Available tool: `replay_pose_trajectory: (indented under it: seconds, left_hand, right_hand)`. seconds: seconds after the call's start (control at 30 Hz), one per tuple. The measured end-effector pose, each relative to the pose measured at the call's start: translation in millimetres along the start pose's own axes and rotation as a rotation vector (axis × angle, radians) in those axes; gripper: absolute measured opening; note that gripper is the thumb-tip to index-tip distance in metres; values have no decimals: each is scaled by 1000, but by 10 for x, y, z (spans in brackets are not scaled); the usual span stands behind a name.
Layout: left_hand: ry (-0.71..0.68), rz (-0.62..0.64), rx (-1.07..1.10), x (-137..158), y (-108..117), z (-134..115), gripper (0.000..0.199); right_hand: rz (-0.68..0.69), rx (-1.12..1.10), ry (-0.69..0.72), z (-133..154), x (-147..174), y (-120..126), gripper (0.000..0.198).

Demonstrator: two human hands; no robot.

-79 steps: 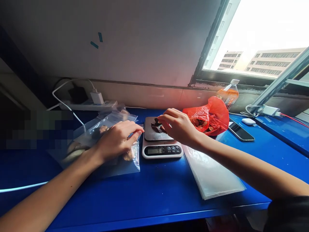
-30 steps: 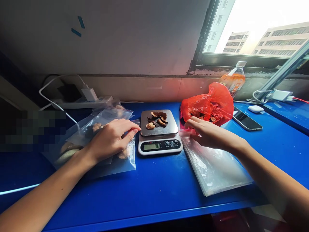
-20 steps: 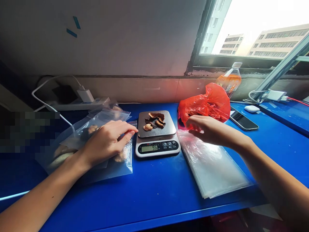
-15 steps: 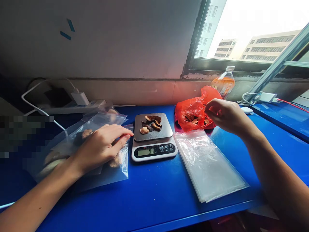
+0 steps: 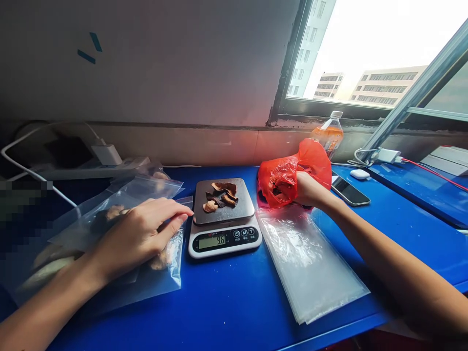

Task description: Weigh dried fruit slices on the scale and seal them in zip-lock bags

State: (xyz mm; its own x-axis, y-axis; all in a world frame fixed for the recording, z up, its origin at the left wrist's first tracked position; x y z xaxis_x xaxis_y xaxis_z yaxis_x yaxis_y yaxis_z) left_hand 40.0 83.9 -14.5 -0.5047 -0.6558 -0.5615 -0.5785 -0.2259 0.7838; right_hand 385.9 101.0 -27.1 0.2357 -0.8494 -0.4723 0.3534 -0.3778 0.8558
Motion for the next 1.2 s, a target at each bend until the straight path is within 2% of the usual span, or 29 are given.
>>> replay_pose_trajectory:
  seconds: [0.1, 0.33, 0.47, 0.57, 0.63, 0.73, 0.93, 1.2]
  left_hand:
    - [3, -3, 4, 4, -3, 10, 28]
    - [-19, 5, -4, 2, 8, -17, 29]
    - [-28, 6, 11, -2, 9, -22, 28]
    - [-23, 0, 18, -7, 15, -21, 27]
    - [-23, -10, 14, -8, 23, -20, 28]
    - [-30, -8, 4, -4, 27, -16, 29]
    - [-36, 6, -28, -2, 28, -27, 28]
    - [0, 36, -12, -19, 37, -68, 28]
  right_hand:
    - [68, 1, -28, -36, -58, -88, 11]
    - [9, 22, -79, -111, -63, 23, 9]
    - [-180, 126, -208, -223, 4, 193, 5]
    - [-320, 146, -279, -294, 68, 259, 13]
    - [-369, 139, -267, -311, 89, 259, 18]
    - [-398, 143, -202, -294, 87, 239, 13]
    - [-390, 149, -144, -229, 74, 225, 24]
    - [-350, 202, -168, -176, 109, 242, 21]
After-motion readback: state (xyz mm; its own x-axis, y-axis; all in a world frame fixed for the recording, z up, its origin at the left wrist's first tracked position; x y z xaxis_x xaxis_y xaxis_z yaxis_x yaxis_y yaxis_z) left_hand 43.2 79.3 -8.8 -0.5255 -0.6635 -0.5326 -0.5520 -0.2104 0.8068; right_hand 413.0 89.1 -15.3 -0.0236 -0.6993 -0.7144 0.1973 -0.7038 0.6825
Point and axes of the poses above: each hand's wrist, its own x-axis away from the middle knuckle, its own y-axis out of the back of the hand, z = x × y, the point moved 4 cm from there along -x, towards the middle knuckle, and after that the axes turned 10 degrees about -z, right-handed, at the moved point
